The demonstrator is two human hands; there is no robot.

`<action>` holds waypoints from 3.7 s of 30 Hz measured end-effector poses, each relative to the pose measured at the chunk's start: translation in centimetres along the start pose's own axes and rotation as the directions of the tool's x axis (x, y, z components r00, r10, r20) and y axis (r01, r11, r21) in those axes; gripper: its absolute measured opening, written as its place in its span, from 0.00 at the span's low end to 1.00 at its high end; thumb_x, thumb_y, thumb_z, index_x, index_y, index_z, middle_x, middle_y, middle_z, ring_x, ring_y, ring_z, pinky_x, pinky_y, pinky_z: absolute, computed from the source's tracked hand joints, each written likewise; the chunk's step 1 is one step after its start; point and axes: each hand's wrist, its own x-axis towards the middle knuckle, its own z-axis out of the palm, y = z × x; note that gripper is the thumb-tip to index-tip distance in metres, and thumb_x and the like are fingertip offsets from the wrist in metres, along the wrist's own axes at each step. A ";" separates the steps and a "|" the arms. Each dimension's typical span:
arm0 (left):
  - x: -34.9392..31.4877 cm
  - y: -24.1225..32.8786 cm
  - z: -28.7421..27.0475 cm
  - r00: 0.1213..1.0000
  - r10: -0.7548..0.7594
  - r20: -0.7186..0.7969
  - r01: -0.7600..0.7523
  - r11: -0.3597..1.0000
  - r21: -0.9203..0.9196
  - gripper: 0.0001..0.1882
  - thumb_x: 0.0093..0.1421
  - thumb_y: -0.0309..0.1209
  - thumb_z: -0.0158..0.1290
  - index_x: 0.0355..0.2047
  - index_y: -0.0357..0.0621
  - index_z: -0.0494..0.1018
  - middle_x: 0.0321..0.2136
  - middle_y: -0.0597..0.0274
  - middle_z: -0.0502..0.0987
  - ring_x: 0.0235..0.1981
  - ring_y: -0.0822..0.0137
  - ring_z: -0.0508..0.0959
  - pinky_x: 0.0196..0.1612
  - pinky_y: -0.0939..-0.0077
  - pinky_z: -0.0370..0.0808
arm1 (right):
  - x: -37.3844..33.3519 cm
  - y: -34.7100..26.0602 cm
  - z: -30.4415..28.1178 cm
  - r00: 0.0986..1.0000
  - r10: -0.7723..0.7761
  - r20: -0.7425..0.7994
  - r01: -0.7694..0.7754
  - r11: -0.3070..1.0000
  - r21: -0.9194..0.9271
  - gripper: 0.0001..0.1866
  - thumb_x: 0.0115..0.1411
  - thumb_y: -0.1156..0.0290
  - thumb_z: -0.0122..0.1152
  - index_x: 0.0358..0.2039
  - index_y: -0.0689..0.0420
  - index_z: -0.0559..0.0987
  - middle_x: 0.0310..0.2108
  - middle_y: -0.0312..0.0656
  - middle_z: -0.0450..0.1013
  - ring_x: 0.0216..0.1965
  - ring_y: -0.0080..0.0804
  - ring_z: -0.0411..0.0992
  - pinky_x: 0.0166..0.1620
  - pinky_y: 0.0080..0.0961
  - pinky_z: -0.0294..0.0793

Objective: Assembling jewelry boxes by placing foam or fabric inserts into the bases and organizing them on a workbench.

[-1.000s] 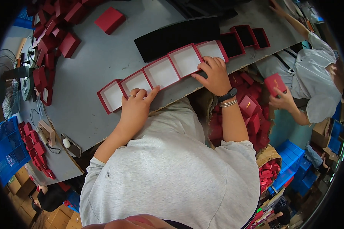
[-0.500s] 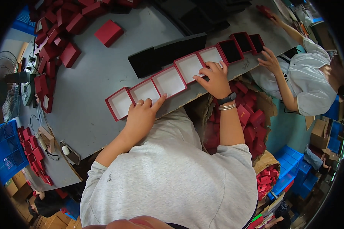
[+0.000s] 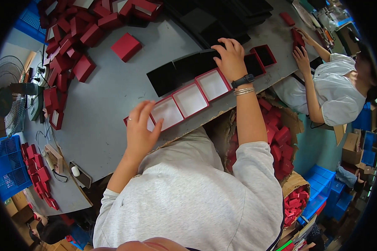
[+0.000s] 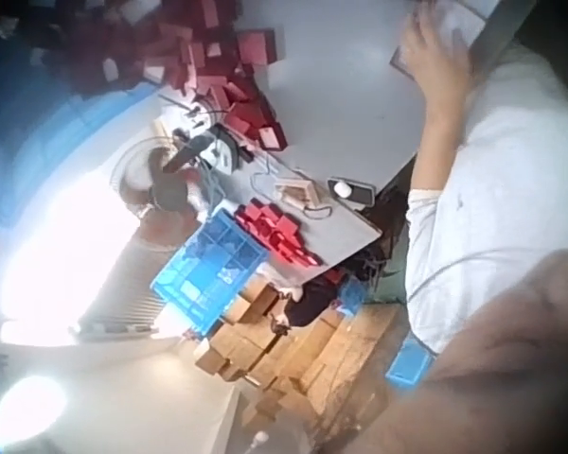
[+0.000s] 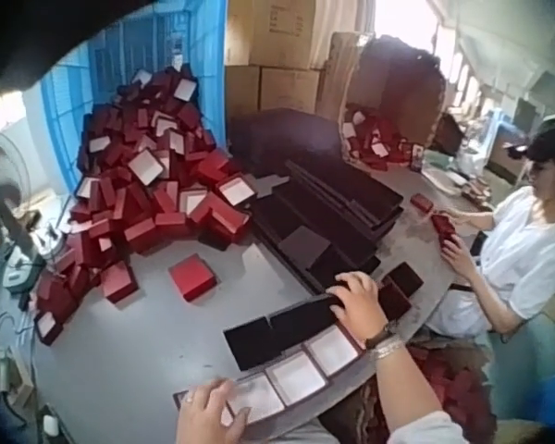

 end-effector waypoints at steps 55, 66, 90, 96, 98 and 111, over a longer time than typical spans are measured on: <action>7.3 3.7 12.1 0.906 0.337 0.258 -0.382 0.912 0.151 0.26 0.65 0.52 0.52 0.64 0.72 0.69 0.69 0.63 0.64 0.70 0.48 0.59 0.63 0.33 0.59 | -5.6 3.1 0.4 0.970 0.233 -0.071 -0.216 0.956 0.199 0.14 0.69 0.68 0.55 0.54 0.55 0.73 0.52 0.45 0.73 0.50 0.52 0.74 0.48 0.40 0.76; 7.1 3.6 12.3 0.916 0.318 0.245 -0.368 0.908 0.199 0.25 0.67 0.49 0.51 0.64 0.71 0.68 0.69 0.61 0.62 0.70 0.48 0.58 0.63 0.33 0.60 | -5.4 4.3 1.0 0.917 0.365 -0.163 -0.303 0.901 0.310 0.10 0.68 0.76 0.53 0.50 0.60 0.74 0.48 0.50 0.72 0.45 0.49 0.73 0.49 0.36 0.75; 7.2 3.7 12.3 0.930 0.301 0.209 -0.341 0.920 0.191 0.28 0.66 0.53 0.51 0.65 0.70 0.68 0.69 0.60 0.63 0.70 0.50 0.59 0.64 0.34 0.58 | -8.6 2.0 3.4 0.954 0.299 0.007 -0.299 0.950 0.088 0.33 0.73 0.51 0.44 0.69 0.63 0.62 0.70 0.60 0.58 0.73 0.56 0.52 0.73 0.51 0.46; 7.1 3.7 12.3 0.931 0.301 0.205 -0.340 0.921 0.192 0.28 0.65 0.53 0.51 0.65 0.70 0.68 0.69 0.60 0.63 0.70 0.50 0.59 0.64 0.34 0.59 | -10.0 1.5 1.8 0.976 0.212 -0.042 -0.209 0.975 0.080 0.29 0.73 0.55 0.46 0.66 0.60 0.68 0.67 0.55 0.63 0.70 0.52 0.58 0.72 0.50 0.49; 7.3 3.7 12.3 0.935 0.293 0.201 -0.332 0.923 0.195 0.28 0.65 0.53 0.52 0.65 0.70 0.68 0.69 0.59 0.63 0.70 0.50 0.59 0.64 0.35 0.59 | -10.8 1.0 1.1 0.975 0.211 -0.068 -0.203 0.972 0.116 0.26 0.73 0.56 0.47 0.64 0.59 0.71 0.66 0.52 0.66 0.68 0.50 0.62 0.71 0.49 0.52; 6.2 5.0 9.1 0.961 0.242 0.137 -0.259 0.958 0.126 0.49 0.50 0.53 0.66 0.70 0.56 0.60 0.69 0.41 0.57 0.70 0.45 0.58 0.67 0.35 0.51 | -10.0 -3.6 -3.3 0.993 -0.111 0.032 0.101 0.970 0.223 0.26 0.63 0.63 0.62 0.61 0.56 0.74 0.63 0.45 0.69 0.65 0.45 0.66 0.67 0.44 0.60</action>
